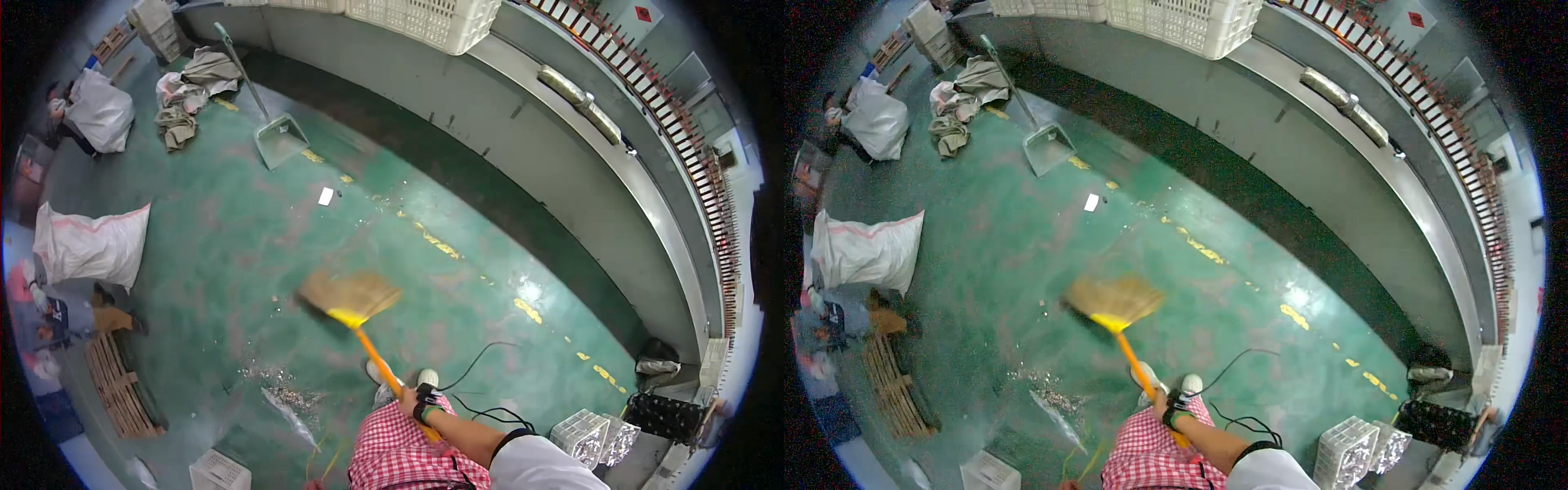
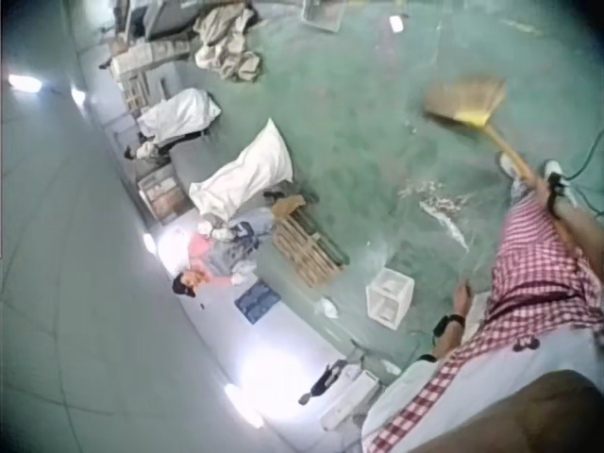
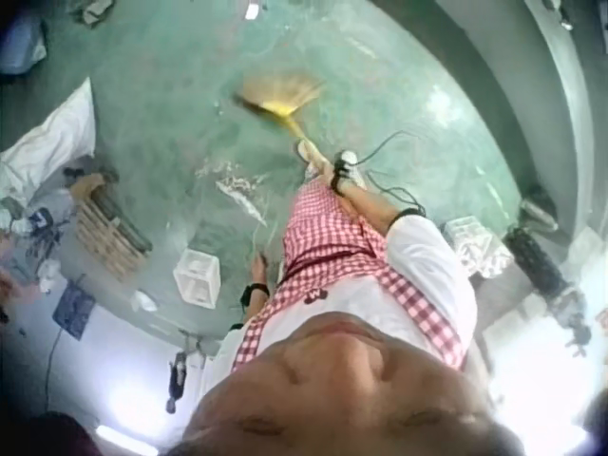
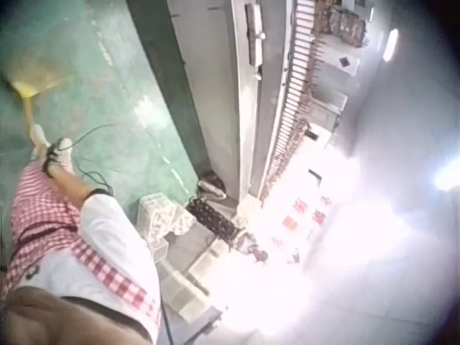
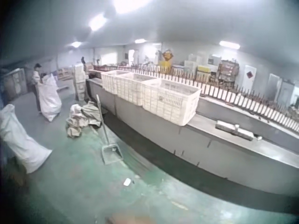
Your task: Sweep debris from the floor into a dustpan in a manufacturing environment.
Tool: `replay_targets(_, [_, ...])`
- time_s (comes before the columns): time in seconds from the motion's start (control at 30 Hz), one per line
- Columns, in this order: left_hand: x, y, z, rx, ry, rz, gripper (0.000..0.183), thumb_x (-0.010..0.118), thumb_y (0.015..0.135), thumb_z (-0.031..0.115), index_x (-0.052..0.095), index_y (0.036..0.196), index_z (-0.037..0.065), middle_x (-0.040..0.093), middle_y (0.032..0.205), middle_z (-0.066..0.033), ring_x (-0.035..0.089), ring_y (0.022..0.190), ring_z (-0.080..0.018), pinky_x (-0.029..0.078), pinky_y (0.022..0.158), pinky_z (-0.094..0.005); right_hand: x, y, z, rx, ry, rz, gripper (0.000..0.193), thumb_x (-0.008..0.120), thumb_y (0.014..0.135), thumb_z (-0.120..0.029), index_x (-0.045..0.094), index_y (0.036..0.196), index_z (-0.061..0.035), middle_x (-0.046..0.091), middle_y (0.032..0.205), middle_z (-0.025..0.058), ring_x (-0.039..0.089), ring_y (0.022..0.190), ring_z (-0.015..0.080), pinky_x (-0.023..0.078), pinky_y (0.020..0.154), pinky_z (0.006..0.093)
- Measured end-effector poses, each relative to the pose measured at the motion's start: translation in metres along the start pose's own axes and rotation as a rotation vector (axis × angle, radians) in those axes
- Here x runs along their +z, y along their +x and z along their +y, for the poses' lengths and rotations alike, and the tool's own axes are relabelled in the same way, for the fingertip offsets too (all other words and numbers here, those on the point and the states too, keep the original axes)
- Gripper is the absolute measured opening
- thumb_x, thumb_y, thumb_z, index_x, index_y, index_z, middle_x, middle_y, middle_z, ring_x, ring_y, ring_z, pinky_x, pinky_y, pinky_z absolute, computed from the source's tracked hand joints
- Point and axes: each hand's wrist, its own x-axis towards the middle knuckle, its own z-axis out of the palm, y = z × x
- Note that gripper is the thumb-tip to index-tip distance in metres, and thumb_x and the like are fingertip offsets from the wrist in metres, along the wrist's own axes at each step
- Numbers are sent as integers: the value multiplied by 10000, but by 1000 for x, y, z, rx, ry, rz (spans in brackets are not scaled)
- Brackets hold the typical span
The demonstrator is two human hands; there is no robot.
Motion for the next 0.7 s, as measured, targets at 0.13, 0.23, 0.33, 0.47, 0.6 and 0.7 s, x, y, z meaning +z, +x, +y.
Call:
replay_targets(0.13, [-14,21,125,-352,-340,-92,298,366,845,318,500,772,62,395,655,-4,377,599,-117,362,540,-261,-66,-12,-2,-85,300,-152,379,557,626,-194,515,971,-43,583,766,152,571,704,280,446,630,366])
replay_targets(0.23, [-10,32,142,-377,-432,-62,279,369,842,297,518,839,62,410,665,-10,390,603,-121,377,557,-261,-153,-28,8,-39,428,-64,472,557,621,-158,483,1082,-88,583,789,157,558,685,228,434,626,331])
replay_targets(0.33, [-6,48,149,-328,-462,-98,286,373,840,305,522,883,65,427,679,-14,400,607,-124,384,569,-262,-236,-20,45,188,293,123,448,551,632,-140,473,1066,-60,556,617,123,522,519,194,408,480,329])
replay_targets(0.47, [12,65,205,-241,-270,-121,316,363,842,328,520,898,59,436,693,-13,404,619,-126,385,591,-267,-297,61,177,302,273,485,362,547,629,-68,469,980,-23,501,533,74,483,372,161,391,331,297])
replay_targets(0.6, [41,79,275,-298,-104,-147,342,350,846,342,524,905,54,446,709,-17,414,646,-127,383,618,-268,-388,181,237,518,336,495,208,495,634,-52,453,824,18,512,529,110,529,396,206,434,365,320])
replay_targets(0.7, [59,79,312,-469,-301,-50,362,352,849,358,532,928,54,474,744,-27,440,682,-133,384,644,-264,-404,264,192,677,316,190,248,524,659,-148,459,853,-6,547,687,151,566,674,279,452,589,367])
